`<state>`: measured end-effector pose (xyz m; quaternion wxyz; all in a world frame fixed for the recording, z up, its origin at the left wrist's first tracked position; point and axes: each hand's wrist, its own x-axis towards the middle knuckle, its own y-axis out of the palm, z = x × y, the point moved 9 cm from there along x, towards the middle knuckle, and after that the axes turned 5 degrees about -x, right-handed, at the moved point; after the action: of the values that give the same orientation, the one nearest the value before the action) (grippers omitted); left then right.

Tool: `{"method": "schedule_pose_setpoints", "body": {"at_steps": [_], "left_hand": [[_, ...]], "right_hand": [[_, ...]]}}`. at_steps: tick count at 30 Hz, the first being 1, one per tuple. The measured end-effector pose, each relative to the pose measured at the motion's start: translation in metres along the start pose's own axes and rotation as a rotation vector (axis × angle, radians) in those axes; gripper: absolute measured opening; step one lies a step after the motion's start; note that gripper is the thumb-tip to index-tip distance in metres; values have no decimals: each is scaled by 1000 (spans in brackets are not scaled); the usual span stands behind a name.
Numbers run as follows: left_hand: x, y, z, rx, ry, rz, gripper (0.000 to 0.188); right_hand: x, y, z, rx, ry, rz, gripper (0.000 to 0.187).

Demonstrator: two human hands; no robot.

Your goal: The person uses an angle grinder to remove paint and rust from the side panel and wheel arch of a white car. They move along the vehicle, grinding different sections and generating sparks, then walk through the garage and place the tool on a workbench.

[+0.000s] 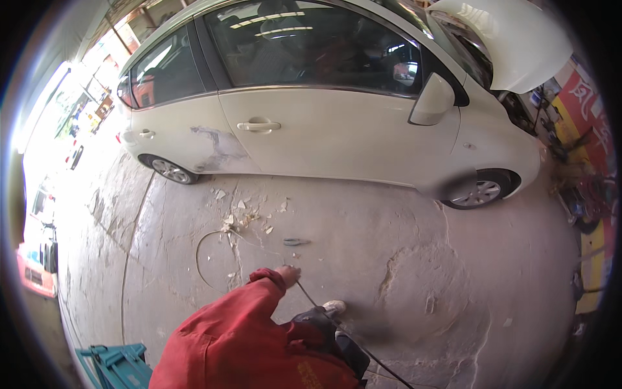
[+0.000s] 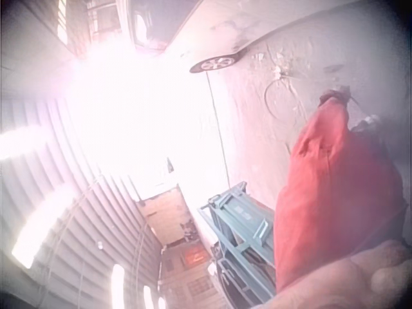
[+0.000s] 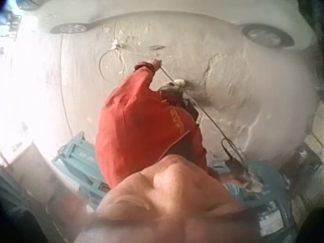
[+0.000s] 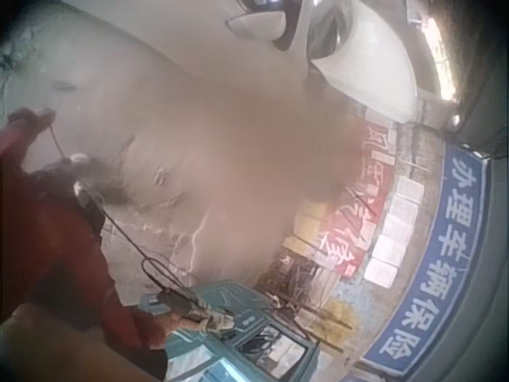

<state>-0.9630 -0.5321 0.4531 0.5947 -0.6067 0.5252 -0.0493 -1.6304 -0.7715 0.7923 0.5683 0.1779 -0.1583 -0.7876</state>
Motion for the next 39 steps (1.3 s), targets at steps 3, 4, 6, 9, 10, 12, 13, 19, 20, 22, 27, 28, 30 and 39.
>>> {"method": "schedule_pose_setpoints", "body": {"at_steps": [3,4,6,9,10,12,13,19,20,22,27,28,30,39], "left_hand": [[16,-15,-22,-35,-155,-144,43],[20,-16,-47,-61,-188,-175,47],[33,-25,-107,-113,-229,-219,56],[58,-37,-211,-229,-258,-268,64],[65,-39,-244,-271,-271,-279,66],[77,-46,-308,-310,-253,-290,68],[83,-48,-343,-322,-192,-277,67],[114,-79,-534,-670,64,-288,43],[118,-92,-569,-792,153,-342,42],[125,-112,-641,-1023,308,-396,34],[176,-114,-827,-1360,390,-211,36],[188,-113,-869,-1386,445,-148,36],[200,-115,-948,-1300,615,-213,35],[206,-37,-1260,-796,1159,110,43]], "right_hand": [[72,-5,16,-33,6,41,52],[98,-9,21,-36,10,58,51],[150,-19,28,-41,27,95,50],[238,-29,45,-49,32,182,49],[267,-31,51,-54,34,208,48],[322,-30,61,-61,57,252,47],[349,-27,66,-67,64,277,47],[484,8,63,-87,144,460,44],[502,15,57,-79,165,496,43],[536,34,36,-61,233,583,42],[601,74,-42,-9,529,814,56],[613,81,-47,-22,521,892,55],[648,75,-45,-78,383,843,53],[805,-17,20,-38,371,378,79]]}}
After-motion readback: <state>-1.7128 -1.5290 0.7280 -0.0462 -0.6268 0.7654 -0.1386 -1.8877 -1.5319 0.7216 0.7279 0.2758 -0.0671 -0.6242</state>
